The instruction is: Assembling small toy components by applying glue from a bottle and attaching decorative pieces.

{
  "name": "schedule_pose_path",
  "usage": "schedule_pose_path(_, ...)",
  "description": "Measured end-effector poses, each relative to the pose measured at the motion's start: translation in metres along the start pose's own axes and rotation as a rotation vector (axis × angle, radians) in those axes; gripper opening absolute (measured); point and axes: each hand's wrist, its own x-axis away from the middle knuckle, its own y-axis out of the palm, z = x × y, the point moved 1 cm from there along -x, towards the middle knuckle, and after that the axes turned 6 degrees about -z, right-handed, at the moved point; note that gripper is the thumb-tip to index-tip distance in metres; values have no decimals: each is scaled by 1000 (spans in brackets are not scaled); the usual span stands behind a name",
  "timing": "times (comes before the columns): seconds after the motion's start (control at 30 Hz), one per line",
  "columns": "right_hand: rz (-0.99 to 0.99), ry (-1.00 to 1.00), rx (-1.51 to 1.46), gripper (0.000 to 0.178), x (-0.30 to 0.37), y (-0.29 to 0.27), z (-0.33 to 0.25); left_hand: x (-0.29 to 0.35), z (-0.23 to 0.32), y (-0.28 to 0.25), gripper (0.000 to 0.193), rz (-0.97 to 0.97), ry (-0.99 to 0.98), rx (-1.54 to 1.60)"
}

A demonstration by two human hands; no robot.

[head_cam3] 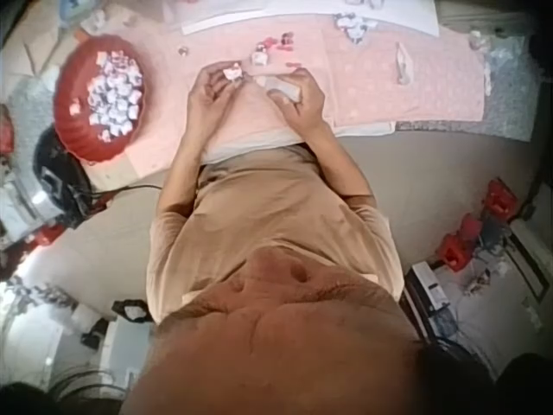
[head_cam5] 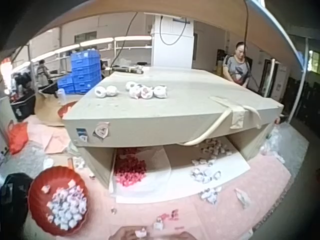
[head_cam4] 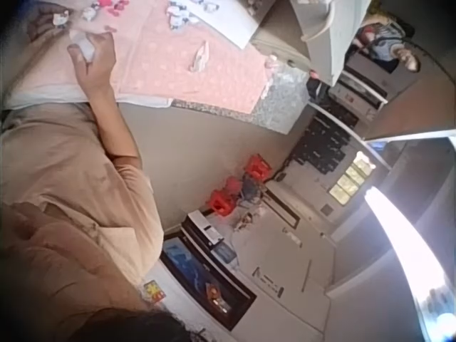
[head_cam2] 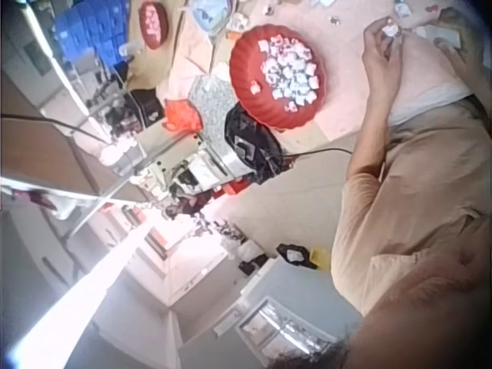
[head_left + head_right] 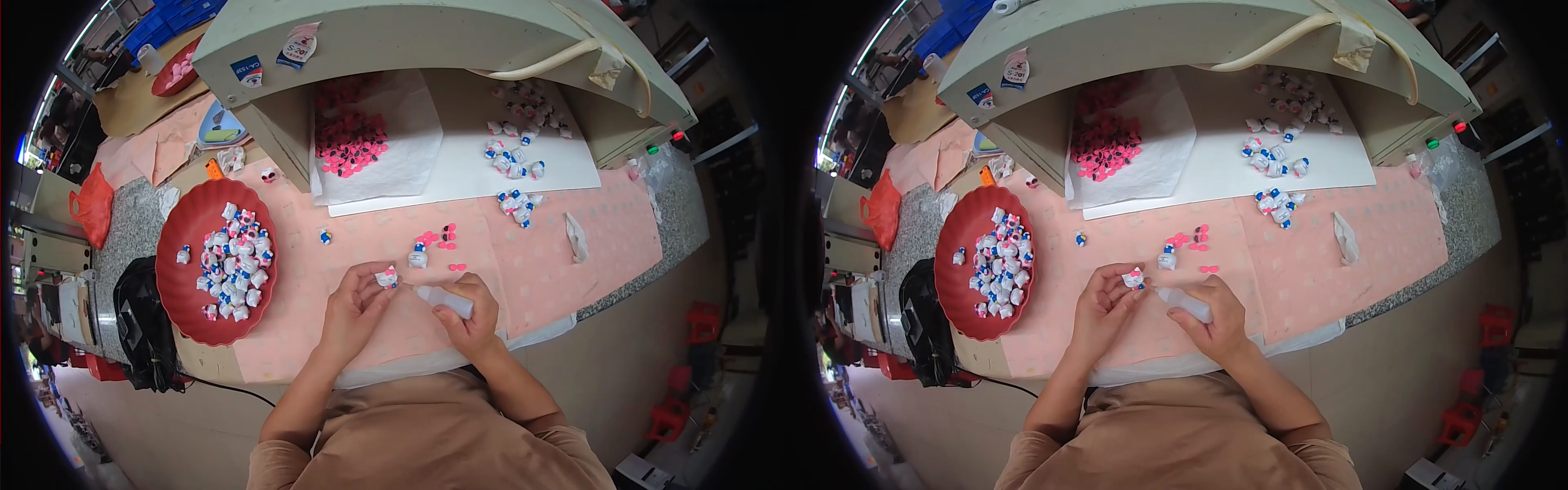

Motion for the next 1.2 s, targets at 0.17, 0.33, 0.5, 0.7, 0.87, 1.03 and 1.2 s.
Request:
schedule_pose_path(0.17,-8,7,14,32,-2,1,-1,1,-1,-1,34,1,-2,-7)
schedule_pose_path(0.33,16,29,23,30,-1,0,-2,1,0,-1,34,7,7,-7)
schedule_pose_path(0.5,-15,46,-2,28,0,-3,-2,0,0,1,34,23,5,-5)
schedule_pose_path(0.7,49,110,-78,26,2,-6,4,0,3,0,42,-13,-21,-25)
schedule_pose_path(0.87,73,528,-393,21,-5,-36,20,-1,9,-8,43,-32,-23,191)
schedule_pose_path(1.03,-218,555,75,20,-31,-55,8,2,16,-13,44,-43,-95,280)
schedule_pose_path(1.2,-451,232,471,15,-43,-41,7,6,17,-14,48,-79,-125,312)
